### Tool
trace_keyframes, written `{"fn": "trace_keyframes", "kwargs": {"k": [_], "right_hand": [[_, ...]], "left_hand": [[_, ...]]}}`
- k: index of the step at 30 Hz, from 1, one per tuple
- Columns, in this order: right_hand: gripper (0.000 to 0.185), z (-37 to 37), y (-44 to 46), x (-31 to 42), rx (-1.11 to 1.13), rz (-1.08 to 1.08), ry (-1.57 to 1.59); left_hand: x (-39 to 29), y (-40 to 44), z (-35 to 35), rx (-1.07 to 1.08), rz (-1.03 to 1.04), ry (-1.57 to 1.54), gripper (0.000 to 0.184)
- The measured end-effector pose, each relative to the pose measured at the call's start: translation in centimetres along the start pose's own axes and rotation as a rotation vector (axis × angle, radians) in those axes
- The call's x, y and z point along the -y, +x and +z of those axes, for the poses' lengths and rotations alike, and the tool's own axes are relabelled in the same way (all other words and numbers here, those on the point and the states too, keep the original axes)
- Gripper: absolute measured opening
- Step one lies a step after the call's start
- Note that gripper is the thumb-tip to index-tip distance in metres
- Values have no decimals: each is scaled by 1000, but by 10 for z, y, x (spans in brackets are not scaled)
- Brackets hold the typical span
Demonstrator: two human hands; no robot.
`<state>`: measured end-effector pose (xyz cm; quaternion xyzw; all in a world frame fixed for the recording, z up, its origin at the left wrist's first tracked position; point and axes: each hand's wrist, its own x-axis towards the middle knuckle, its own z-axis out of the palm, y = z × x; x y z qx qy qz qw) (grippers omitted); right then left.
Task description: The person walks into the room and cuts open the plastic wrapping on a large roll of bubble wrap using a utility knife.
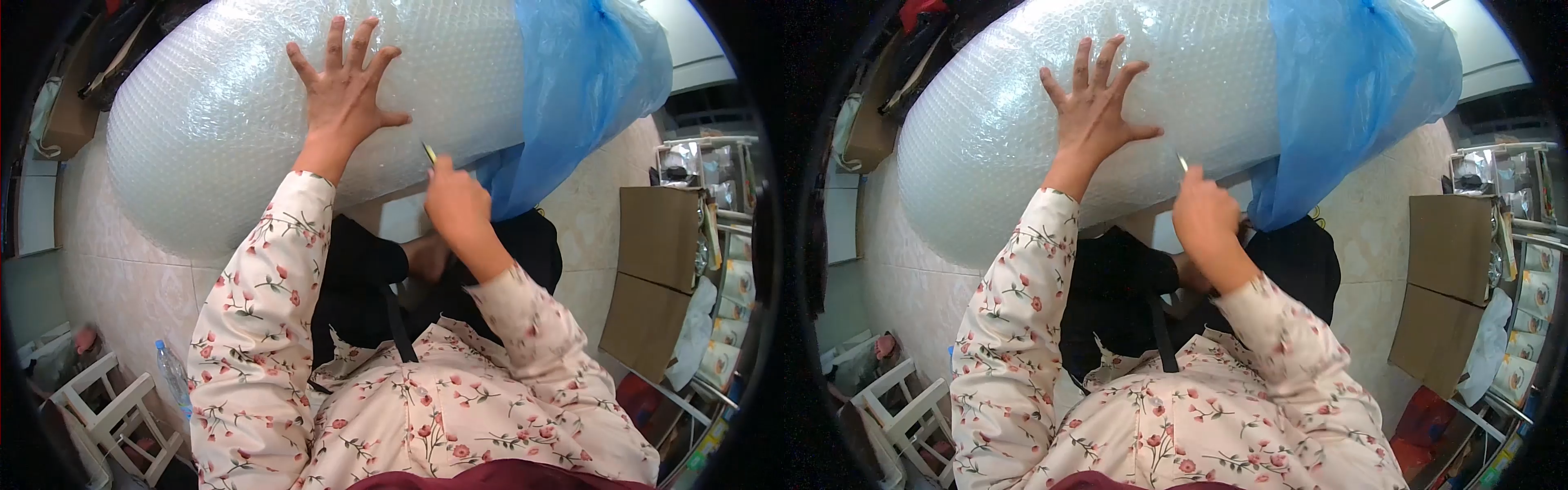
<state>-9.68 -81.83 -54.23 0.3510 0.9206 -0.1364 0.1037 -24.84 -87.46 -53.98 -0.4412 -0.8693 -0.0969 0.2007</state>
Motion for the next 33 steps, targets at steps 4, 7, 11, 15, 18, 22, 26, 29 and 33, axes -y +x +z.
{"fn": "trace_keyframes", "kwargs": {"k": [4, 7, 11, 15, 18, 22, 26, 29, 33], "right_hand": [[14, 8, 7, 1, 53, 31, -8], [14, 9, 5, -1, 11, -6, 4], [14, -8, -26, -9, 145, 49, -73], [13, 15, 4, -3, 1, -7, -36], [14, 6, -5, -6, 8, -21, -23], [15, 13, -1, -8, 74, 21, -11], [15, 15, 10, -2, 30, -9, 8], [16, -1, -18, -9, 96, 28, -47], [17, 24, 18, -3, 9, -25, 7]], "left_hand": [[0, -2, 1, 10, -5, 4, 74], [2, -3, 3, 7, -7, 14, 74], [0, -2, 1, 10, 0, -4, 73], [0, -2, 3, 12, -8, 4, 73], [-2, -2, 3, 6, -2, -15, 74], [-2, -2, 3, 12, -8, -7, 74], [0, -2, 5, -9, 0, -15, 73], [0, -2, 2, 2, -8, -21, 73], [1, 1, 6, 49, -9, 36, 81]]}}
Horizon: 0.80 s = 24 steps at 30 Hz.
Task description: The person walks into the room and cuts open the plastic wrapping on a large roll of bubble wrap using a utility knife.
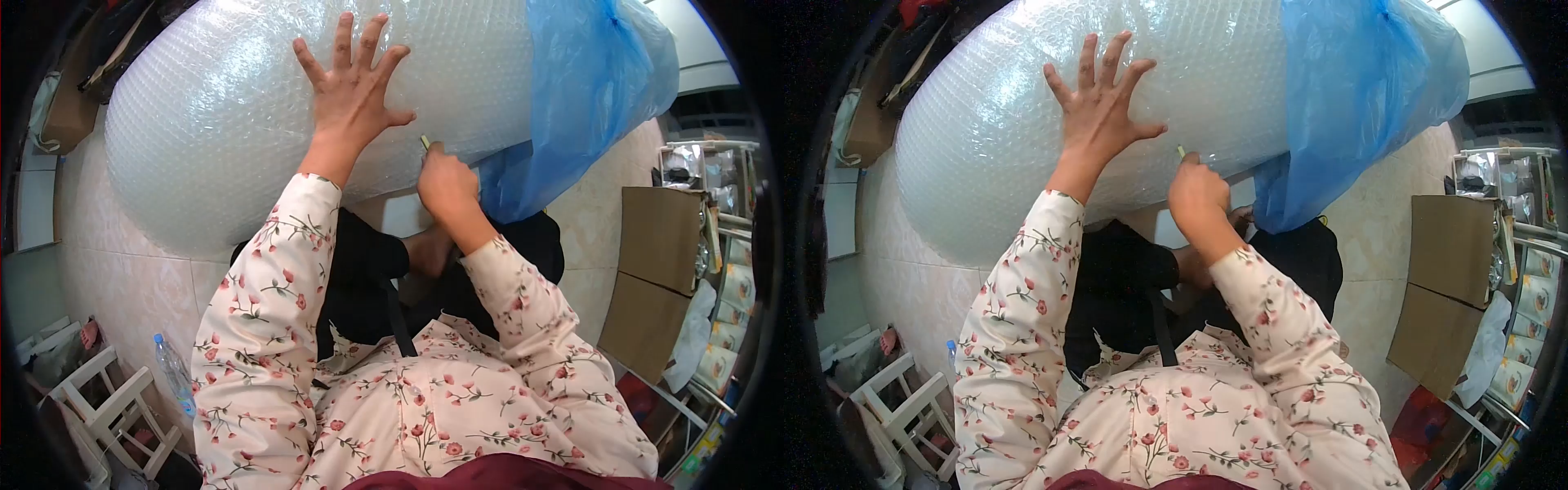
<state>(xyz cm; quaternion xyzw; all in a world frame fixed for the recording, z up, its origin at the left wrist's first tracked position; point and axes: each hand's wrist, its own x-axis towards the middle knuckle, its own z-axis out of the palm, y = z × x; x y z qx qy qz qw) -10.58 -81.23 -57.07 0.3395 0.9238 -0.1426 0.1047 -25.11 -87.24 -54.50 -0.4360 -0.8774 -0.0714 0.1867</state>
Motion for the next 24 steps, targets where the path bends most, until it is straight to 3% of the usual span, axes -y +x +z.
{"fn": "trace_keyframes", "kwargs": {"k": [6, 12, 17, 19, 20, 22, 24], "right_hand": [[16, -31, -52, -8, 130, 64, -81], [18, 11, 0, 2, -16, 50, 56], [19, -15, -47, -41, 66, -38, 57], [24, -36, -60, -61, 132, -98, 118], [24, -46, -56, -62, 123, -110, 121], [28, -61, -46, -61, -107, -178, 535], [36, -50, -13, -46, -389, -132, 608]], "left_hand": [[3, 1, -4, -19, 25, 4, 79], [3, 2, -4, 25, 20, 44, 80], [-7, -7, -5, -22, 30, 36, 81], [-8, -16, 0, -148, 187, 155, 77], [-8, -21, -7, -156, 212, 97, 56], [3, -25, 1, -127, 276, 93, 46], [2, -21, -6, -117, 366, 41, 23]]}}
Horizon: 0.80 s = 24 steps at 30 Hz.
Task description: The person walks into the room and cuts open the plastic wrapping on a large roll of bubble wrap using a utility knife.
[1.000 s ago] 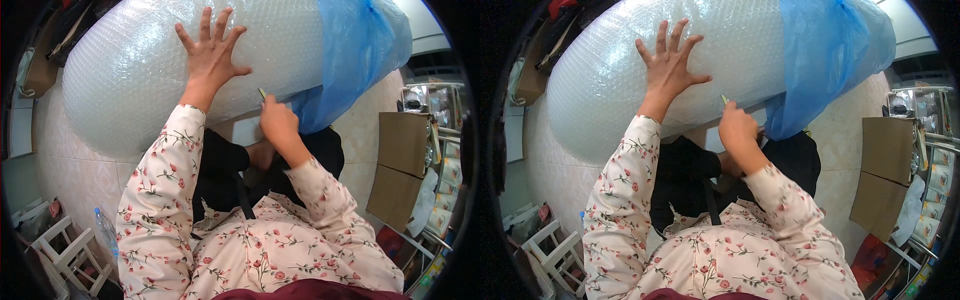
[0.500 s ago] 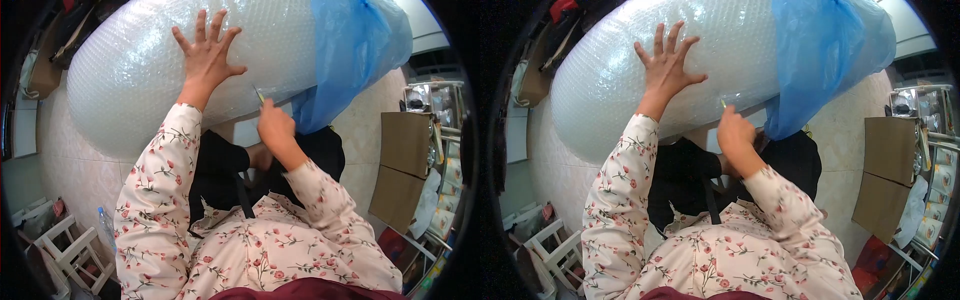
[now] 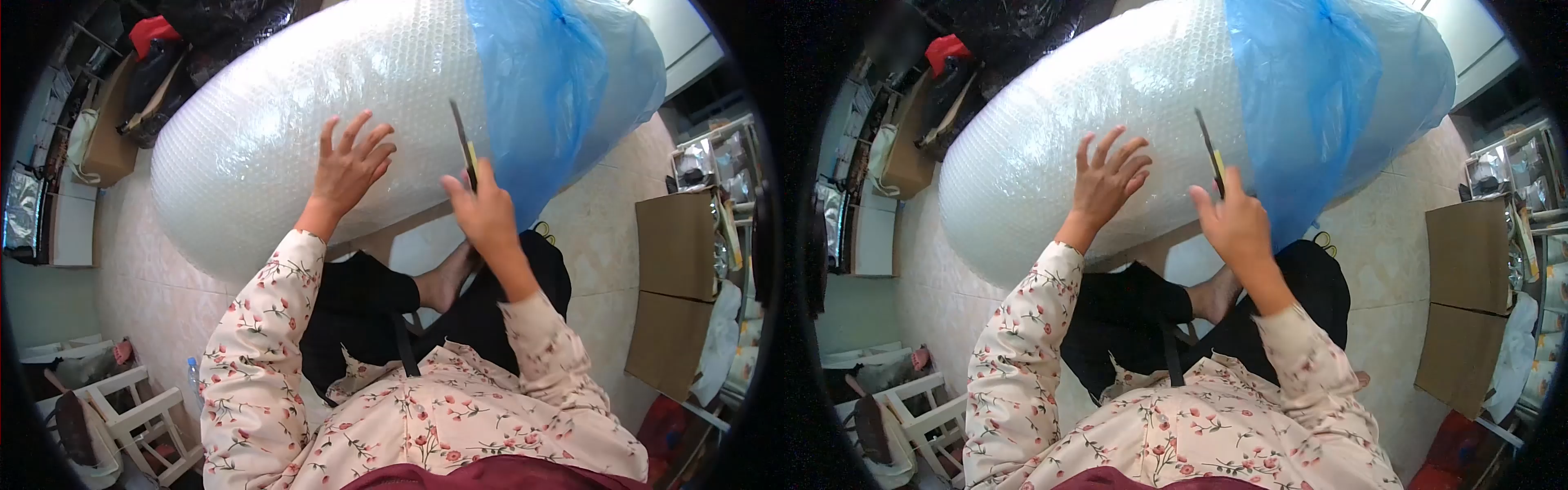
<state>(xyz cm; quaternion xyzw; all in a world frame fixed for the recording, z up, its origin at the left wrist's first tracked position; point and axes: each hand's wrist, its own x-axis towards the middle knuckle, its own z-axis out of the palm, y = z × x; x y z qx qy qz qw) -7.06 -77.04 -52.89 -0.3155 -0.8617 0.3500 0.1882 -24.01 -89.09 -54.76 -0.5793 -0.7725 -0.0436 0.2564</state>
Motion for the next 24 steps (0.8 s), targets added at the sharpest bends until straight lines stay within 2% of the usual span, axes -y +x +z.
{"fn": "trace_keyframes", "kwargs": {"k": [3, 5, 6, 8, 15, 17, 22, 24], "right_hand": [[45, 37, 39, 2, -106, 42, -37], [56, 55, 57, 3, -316, -196, -190], [58, 61, 62, 1, -267, -127, -180], [58, 61, 65, -11, -287, -138, -183], [56, 55, 60, -21, -305, -132, -142], [55, 53, 63, -28, -292, -113, -141], [56, 51, 60, -20, -225, -77, -175], [40, 41, 57, -14, -196, -203, -30]], "left_hand": [[-2, 11, 4, 24, 34, -29, 27], [-4, 16, 2, 16, 32, -27, 29], [-6, 17, 2, 52, -3, -27, 31], [-6, 17, 1, 78, -18, -13, 38], [-13, 25, -7, 208, -51, -39, 33], [-13, 25, -8, 204, -63, -32, 25], [-11, 16, 0, 117, -56, 0, 25], [-9, 13, 2, 54, -35, 2, 24]]}}
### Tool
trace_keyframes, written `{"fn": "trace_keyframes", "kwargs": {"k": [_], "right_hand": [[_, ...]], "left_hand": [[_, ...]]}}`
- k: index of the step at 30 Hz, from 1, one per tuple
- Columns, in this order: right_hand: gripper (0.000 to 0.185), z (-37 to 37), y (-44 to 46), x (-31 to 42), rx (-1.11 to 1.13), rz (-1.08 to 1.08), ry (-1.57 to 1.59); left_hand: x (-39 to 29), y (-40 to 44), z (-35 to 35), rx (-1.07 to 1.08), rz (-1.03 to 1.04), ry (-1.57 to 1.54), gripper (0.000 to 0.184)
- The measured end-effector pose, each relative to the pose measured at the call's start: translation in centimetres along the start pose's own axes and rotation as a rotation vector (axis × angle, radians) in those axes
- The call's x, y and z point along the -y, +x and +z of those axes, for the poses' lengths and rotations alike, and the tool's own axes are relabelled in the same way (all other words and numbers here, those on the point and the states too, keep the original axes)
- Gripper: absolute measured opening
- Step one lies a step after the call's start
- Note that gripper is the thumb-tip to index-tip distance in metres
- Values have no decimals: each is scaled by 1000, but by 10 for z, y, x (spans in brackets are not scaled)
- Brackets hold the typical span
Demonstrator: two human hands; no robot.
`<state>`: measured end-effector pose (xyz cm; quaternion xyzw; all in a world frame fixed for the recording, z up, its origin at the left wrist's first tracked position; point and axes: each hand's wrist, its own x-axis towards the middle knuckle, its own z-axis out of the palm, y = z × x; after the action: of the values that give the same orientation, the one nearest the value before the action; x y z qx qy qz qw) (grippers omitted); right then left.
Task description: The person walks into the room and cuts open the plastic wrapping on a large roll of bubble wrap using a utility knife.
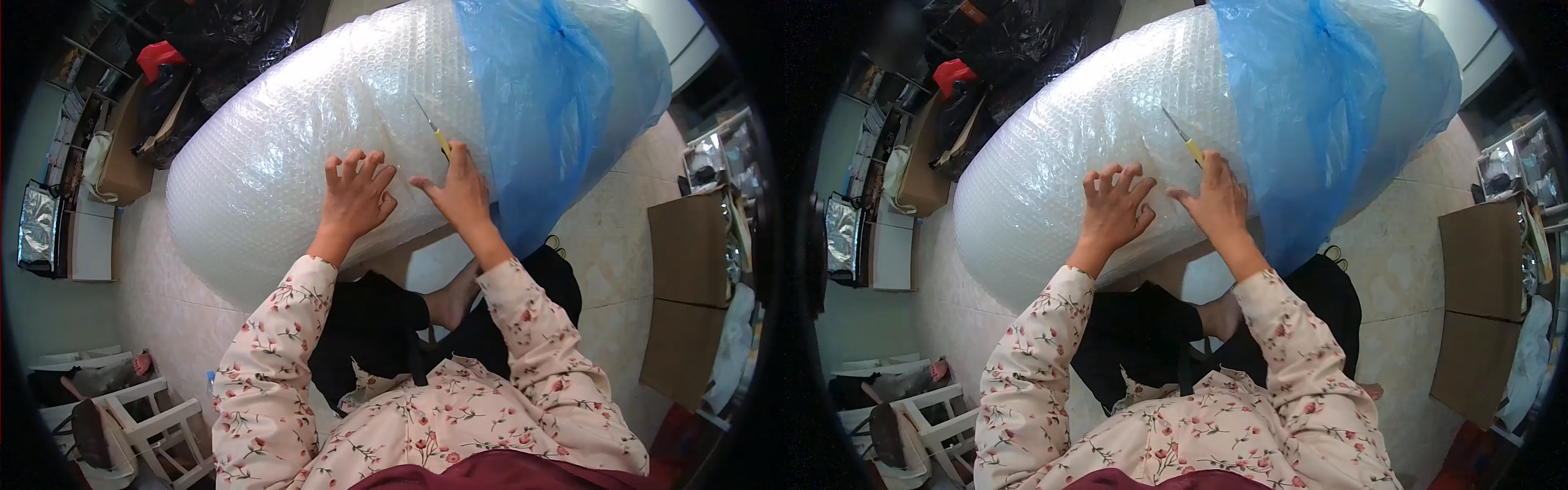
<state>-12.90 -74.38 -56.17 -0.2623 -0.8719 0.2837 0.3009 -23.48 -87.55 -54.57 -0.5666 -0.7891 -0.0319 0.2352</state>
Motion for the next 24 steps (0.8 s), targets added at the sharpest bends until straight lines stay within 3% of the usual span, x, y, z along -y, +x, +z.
{"fn": "trace_keyframes", "kwargs": {"k": [1, 3, 7, 9, 24], "right_hand": [[40, -8, -4, 3, -7, -5, -8], [25, -35, -17, 23, 312, 166, 127], [22, -29, -44, 38, 373, 121, -104], [21, -23, -41, 40, 428, 221, -264], [26, 18, -12, 58, 506, 279, -442]], "left_hand": [[-1, -1, 2, -10, -3, -1, 25], [-2, -1, 3, -29, -11, -5, 26], [0, -4, 4, -40, -8, -24, 26], [2, -4, 4, -35, -13, -20, 26], [3, -8, 9, -63, -21, -48, 26]]}}
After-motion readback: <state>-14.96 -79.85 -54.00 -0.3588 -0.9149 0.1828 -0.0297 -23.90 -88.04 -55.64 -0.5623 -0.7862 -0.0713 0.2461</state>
